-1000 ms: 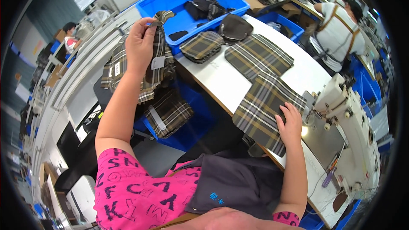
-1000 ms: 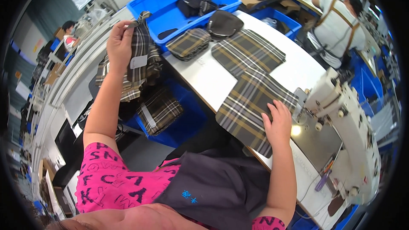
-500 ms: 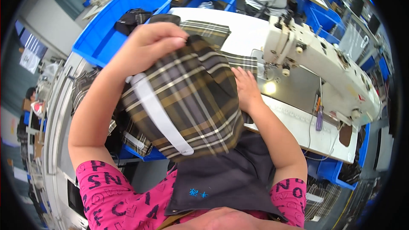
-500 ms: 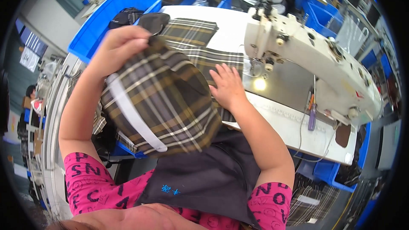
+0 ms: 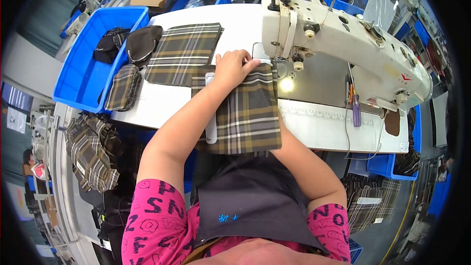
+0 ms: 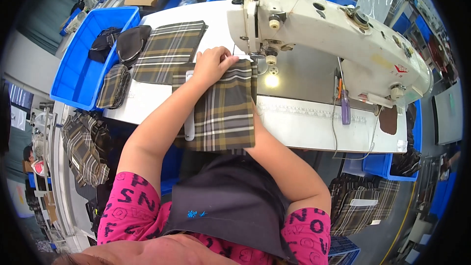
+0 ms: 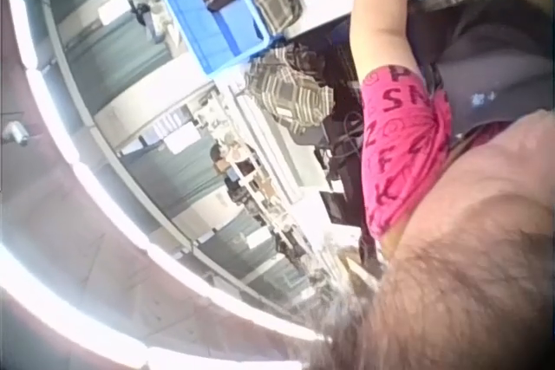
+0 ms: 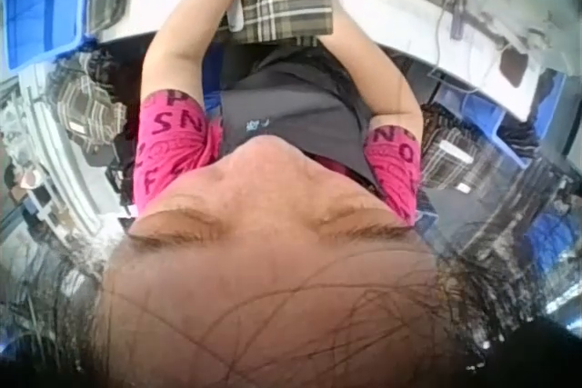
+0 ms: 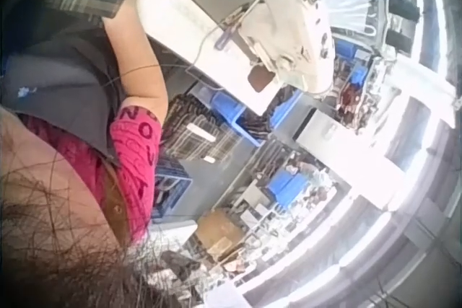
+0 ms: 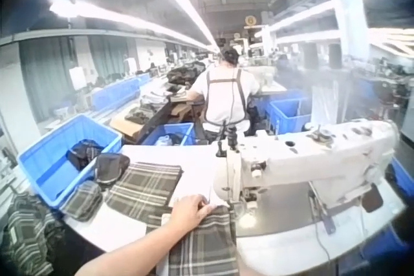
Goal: Sewing plaid fabric components together using an industrial sewing machine to construct bags or pouches.
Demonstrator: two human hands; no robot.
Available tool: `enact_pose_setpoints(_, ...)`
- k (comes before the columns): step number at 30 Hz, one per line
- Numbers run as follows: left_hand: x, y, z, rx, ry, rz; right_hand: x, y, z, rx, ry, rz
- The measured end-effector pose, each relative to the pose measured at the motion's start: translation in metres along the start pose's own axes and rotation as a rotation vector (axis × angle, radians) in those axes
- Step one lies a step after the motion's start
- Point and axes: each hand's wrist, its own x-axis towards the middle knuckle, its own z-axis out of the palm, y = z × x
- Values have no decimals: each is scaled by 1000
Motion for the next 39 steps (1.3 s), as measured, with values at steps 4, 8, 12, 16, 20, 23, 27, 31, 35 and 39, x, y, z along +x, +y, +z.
enact_pose_setpoints(4,-15,-8,11,31,142,227,-55,-13,40,-835,97,-270)
enact_pose_setpoints(8,-24,6,3,22,155,392,-114,2,41,-1080,303,-338)
enact_pose_setpoints(12,-26,4,5,-22,159,537,-125,30,24,-430,336,92)
enact_pose_setpoints(16,-24,4,10,-270,100,485,-122,32,18,-630,440,265)
enact_pose_setpoints(20,-10,20,-2,-155,-68,400,-120,50,-10,-1152,364,-199)
enact_pose_setpoints(23,-10,36,-4,-46,-138,345,-114,57,-10,-1161,282,-274)
enact_pose_setpoints(27,-19,34,9,-76,-33,320,-113,56,-3,-1015,222,-194)
enact_pose_setpoints(31,-22,29,16,-163,56,403,-110,63,-10,-1026,171,-244)
enact_pose_setpoints(35,-20,32,13,-189,-29,375,-109,68,-12,-1046,103,-167)
enact_pose_setpoints(39,-20,38,10,-196,-107,275,-109,70,-14,-1064,78,-174)
